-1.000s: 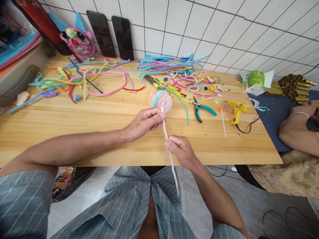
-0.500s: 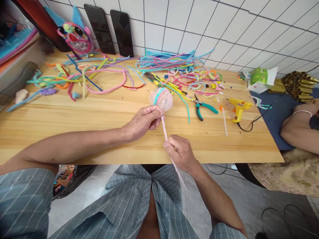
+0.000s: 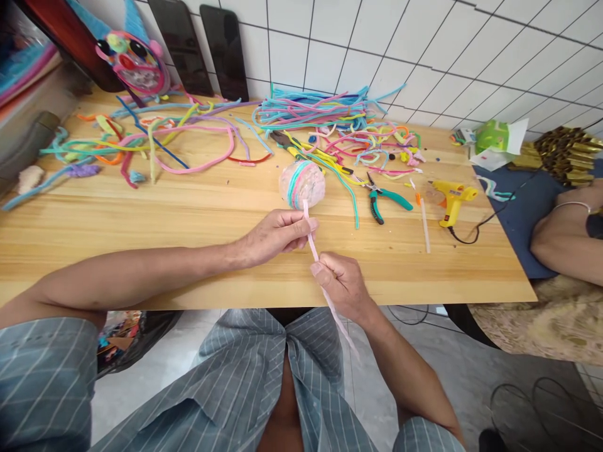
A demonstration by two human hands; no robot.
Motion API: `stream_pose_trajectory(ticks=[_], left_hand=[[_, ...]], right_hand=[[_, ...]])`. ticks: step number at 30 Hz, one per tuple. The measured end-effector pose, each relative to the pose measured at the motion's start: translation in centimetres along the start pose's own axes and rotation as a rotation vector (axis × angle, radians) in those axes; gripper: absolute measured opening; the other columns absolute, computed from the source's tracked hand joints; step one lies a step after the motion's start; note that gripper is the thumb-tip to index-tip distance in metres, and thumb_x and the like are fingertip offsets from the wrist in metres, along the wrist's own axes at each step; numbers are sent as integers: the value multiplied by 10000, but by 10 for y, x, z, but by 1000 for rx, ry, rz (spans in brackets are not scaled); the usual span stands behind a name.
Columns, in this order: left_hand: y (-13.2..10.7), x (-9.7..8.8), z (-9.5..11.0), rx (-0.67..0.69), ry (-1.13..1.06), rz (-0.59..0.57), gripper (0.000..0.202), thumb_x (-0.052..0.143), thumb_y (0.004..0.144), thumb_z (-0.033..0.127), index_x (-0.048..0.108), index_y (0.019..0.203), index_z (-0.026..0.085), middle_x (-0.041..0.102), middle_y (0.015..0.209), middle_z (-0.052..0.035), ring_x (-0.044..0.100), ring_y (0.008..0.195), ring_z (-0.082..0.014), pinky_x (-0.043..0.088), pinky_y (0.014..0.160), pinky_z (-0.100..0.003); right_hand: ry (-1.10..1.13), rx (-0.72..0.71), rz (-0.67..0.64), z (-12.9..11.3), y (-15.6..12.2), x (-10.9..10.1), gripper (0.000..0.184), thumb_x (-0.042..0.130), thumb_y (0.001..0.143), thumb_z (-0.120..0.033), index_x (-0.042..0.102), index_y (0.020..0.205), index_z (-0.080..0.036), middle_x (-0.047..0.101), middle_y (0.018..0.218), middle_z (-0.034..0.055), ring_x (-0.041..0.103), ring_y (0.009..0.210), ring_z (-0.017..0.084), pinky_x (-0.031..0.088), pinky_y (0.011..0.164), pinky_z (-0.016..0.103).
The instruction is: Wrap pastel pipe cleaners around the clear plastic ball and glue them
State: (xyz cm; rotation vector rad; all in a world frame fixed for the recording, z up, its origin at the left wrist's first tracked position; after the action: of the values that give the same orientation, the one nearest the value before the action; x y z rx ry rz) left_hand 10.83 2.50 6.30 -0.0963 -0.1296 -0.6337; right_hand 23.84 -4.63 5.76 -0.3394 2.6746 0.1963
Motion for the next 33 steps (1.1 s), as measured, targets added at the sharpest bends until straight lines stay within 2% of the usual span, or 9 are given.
stream_pose_trajectory(ticks=[3, 7, 10, 13, 17, 20, 22, 28, 33], left_hand=[[-1, -2, 0, 15, 61, 6, 640, 769, 882, 788, 593, 688, 204, 527, 623, 43, 424, 577, -89, 317, 526, -253], [0, -2, -4, 24, 80, 4, 636, 791, 876, 775, 601, 686, 199, 537, 636, 39, 439, 602, -90, 334, 547, -246], [0, 2, -13, -50, -28, 0, 637, 837, 832, 785, 611, 727, 199, 537, 616, 55, 416, 541, -73, 312, 503, -239], [0, 6, -19, -116, -154, 21, 637, 894, 803, 761, 610, 747, 193, 536, 586, 69, 397, 480, -53, 282, 455, -227], [0, -1, -12, -101, -198, 111, 550, 882, 934, 587, 575, 711, 188, 524, 559, 74, 398, 449, -35, 273, 440, -202], [3, -18, -1, -26, -194, 235, 468, 742, 1073, 378, 543, 692, 194, 506, 544, 78, 393, 424, -31, 271, 435, -196], [5, -28, 5, 16, -174, 295, 465, 701, 1097, 331, 535, 685, 195, 501, 539, 78, 385, 414, -31, 269, 433, -199], [10, -44, 16, 76, -76, 356, 527, 796, 1040, 495, 547, 677, 205, 469, 523, 76, 353, 430, -49, 241, 435, -234], [12, -46, 15, 90, -35, 350, 512, 791, 1034, 483, 556, 668, 215, 454, 504, 73, 333, 435, -62, 229, 448, -253]], right_hand=[[-2, -4, -2, 1, -1, 0, 693, 529, 1085, -752, 353, 639, -252, 346, 607, -47, 309, 567, 118, 276, 594, 340], [-9, -29, 3, 0, 0, -1, 634, 565, 1104, -626, 356, 640, -247, 347, 604, -51, 314, 561, 111, 270, 592, 339], [-33, -49, 6, -2, 2, -2, 616, 586, 1100, -580, 339, 644, -247, 317, 605, -55, 307, 568, 112, 277, 604, 338], [-28, -26, -5, -1, 4, 0, 620, 599, 1089, -599, 341, 646, -249, 314, 607, -56, 309, 578, 113, 281, 612, 337], [88, 79, -11, 14, 0, 1, 611, 601, 1074, -658, 433, 651, -250, 400, 627, -44, 348, 593, 123, 299, 605, 329], [166, 119, -24, 24, -5, 2, 589, 623, 1058, -664, 518, 657, -245, 483, 645, -27, 425, 614, 137, 335, 614, 328], [188, 118, -24, 27, -8, 0, 580, 631, 1055, -656, 546, 657, -243, 519, 649, -20, 467, 626, 144, 358, 628, 330], [169, 88, 9, 22, -14, -7, 635, 592, 1068, -706, 545, 632, -247, 531, 620, -13, 462, 599, 149, 348, 607, 336], [106, 47, -9, 12, -14, -2, 676, 565, 1079, -735, 517, 616, -245, 481, 591, -26, 418, 559, 132, 329, 592, 333]])
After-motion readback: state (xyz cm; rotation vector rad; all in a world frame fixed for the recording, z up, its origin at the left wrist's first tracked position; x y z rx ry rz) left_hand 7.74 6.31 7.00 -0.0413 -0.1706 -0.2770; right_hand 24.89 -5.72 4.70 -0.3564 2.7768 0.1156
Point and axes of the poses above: each hand's wrist, its own y-axis towards the middle knuckle, its own x-axis out of the palm, z = x × y, the point moved 8 cm from there along y, towards the middle knuckle
